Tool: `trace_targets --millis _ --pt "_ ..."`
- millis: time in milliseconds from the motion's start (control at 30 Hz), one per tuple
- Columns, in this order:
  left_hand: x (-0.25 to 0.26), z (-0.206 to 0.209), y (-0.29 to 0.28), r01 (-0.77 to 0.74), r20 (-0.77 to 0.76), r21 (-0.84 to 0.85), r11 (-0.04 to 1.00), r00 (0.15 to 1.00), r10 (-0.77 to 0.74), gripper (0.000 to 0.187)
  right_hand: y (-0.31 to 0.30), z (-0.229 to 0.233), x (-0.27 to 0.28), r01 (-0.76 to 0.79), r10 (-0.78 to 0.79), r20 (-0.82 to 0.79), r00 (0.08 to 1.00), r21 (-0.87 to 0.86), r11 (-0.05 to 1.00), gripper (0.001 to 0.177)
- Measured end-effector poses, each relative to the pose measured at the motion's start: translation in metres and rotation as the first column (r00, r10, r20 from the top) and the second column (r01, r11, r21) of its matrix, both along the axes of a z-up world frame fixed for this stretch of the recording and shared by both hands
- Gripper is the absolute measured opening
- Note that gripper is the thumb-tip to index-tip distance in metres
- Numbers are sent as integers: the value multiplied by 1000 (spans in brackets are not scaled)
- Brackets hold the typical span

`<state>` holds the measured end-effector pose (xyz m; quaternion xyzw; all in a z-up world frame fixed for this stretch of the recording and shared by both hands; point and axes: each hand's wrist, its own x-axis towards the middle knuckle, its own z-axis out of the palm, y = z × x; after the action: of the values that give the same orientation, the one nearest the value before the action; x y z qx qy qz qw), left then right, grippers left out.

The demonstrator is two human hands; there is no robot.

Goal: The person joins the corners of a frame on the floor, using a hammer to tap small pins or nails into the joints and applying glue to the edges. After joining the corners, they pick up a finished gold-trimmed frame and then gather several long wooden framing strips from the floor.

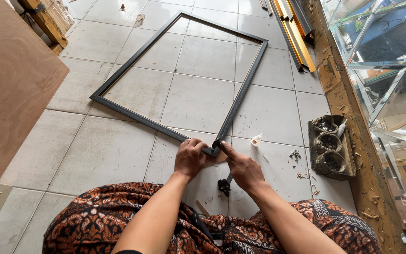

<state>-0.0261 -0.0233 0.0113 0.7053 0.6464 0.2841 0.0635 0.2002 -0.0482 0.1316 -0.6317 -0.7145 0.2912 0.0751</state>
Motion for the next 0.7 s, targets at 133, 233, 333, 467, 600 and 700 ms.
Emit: trace_targets --millis 133,233,333,467,600,700 --pt "-8 -32 -1 82 -200 109 991 978 -58 33 -1 0 -1 -15 14 49 999 21 1000 64" --pt "-2 -20 -12 91 -320 111 990 946 -51 39 -8 19 -8 -8 7 36 999 43 999 63" --pt "-3 -14 -21 94 -338 38 995 938 -76 42 -14 13 -14 57 -54 -44 998 65 996 61" --pt "1 -8 -18 103 -300 -51 993 947 -114 39 -6 -10 -9 -54 45 143 989 62 997 61" --pt "2 3 -23 83 -314 -114 990 943 -115 48 -14 30 -17 58 -52 -68 996 83 995 63" --pt "3 6 -24 81 -308 -124 989 944 -116 50 -12 7 -14 -55 54 28 998 35 998 56"
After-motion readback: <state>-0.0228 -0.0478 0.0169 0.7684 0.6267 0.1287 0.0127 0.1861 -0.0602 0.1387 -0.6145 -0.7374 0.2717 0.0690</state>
